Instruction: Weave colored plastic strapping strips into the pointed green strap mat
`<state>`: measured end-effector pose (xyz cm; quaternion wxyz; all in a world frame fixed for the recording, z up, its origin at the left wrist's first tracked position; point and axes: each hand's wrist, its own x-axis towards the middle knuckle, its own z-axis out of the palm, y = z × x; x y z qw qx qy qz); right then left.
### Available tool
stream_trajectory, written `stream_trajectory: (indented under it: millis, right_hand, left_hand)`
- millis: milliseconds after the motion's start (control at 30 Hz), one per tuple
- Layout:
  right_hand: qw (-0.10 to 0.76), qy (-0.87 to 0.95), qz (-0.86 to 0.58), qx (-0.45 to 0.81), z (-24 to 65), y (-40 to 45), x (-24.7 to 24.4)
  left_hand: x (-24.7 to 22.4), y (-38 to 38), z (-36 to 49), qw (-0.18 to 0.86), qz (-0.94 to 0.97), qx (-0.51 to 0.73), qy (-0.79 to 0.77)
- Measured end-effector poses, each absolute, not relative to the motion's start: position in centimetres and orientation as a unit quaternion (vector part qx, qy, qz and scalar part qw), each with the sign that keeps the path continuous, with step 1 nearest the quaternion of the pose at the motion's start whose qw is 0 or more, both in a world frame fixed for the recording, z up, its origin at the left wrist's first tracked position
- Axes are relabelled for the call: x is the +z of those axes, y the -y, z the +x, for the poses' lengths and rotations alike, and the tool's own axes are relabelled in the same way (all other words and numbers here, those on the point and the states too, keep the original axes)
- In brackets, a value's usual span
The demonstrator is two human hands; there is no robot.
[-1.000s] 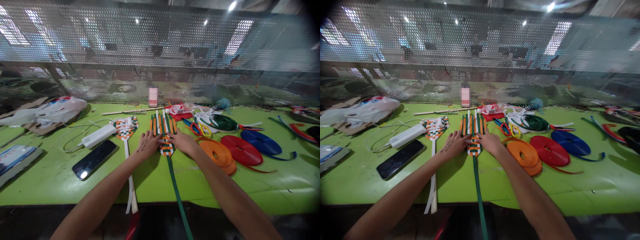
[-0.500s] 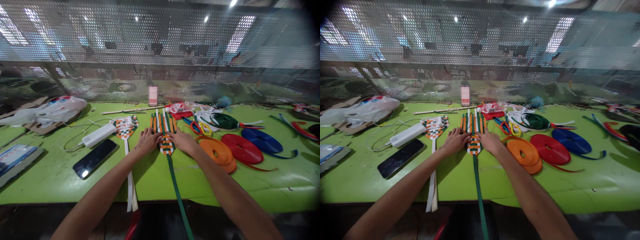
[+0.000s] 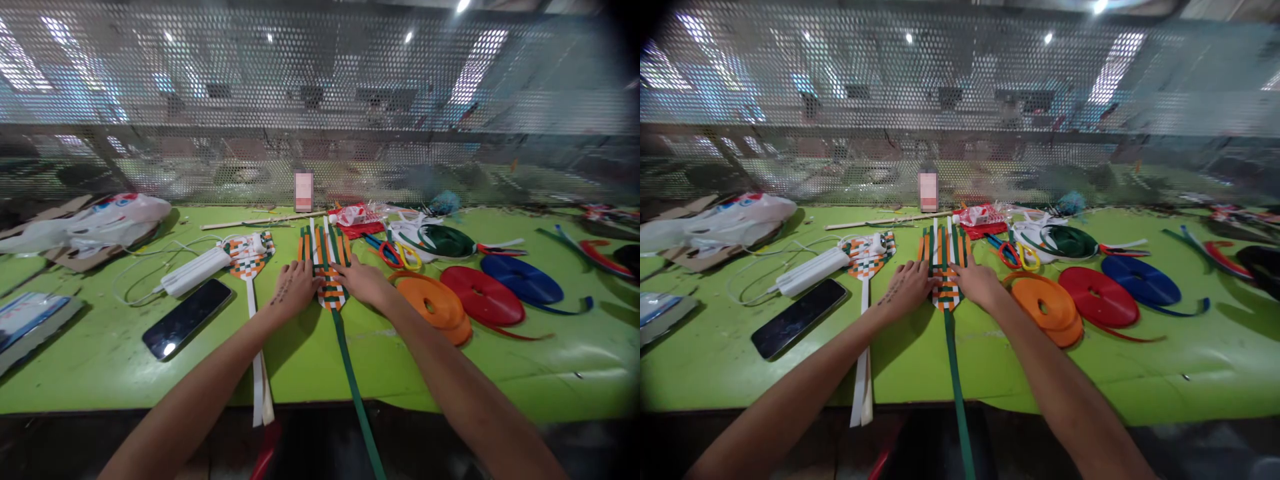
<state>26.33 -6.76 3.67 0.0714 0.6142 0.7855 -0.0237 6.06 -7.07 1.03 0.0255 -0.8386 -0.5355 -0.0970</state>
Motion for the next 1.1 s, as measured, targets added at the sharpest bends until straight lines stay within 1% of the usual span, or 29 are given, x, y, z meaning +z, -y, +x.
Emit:
stream_trajectory:
  millis: [200, 333, 500, 667, 733, 933, 1100]
  right_hand:
    - [0.078, -0.783, 0.616, -0.039, 26.1, 7.0, 4.3]
    - [0.067, -0.78, 0.621, -0.045, 26.3, 7.0, 4.2]
    - [0.0, -0.778, 0.623, -0.079, 28.0, 6.4, 4.0]
    - [-0.109, -0.761, 0.634, -0.087, 30.5, 5.2, 4.1]
    - [-0.132, -0.747, 0.643, -0.102, 31.3, 4.6, 3.9]
    - [-0.132, -0.764, 0.611, -0.161, 32.3, 3.6, 2.1]
    - [-0.134, -0.776, 0.598, -0.147, 32.4, 3.2, 1.3]
  left_hand:
    - [1.2, 7.3, 6.3, 0.036, -0.844, -0.076, 0.53]
    - [1.5, 7.2, 6.1, 0.019, -0.843, -0.081, 0.532]
    - [1.4, 6.4, 5.4, -0.001, -0.842, -0.102, 0.53]
    - [1.7, 4.8, 3.8, -0.063, -0.844, -0.125, 0.518]
    - [1.9, 4.1, 2.7, -0.085, -0.848, -0.129, 0.506]
    - [2.2, 2.5, -0.2, -0.162, -0.838, -0.094, 0.513]
    - [1.7, 2.1, -0.4, -0.159, -0.838, -0.104, 0.512]
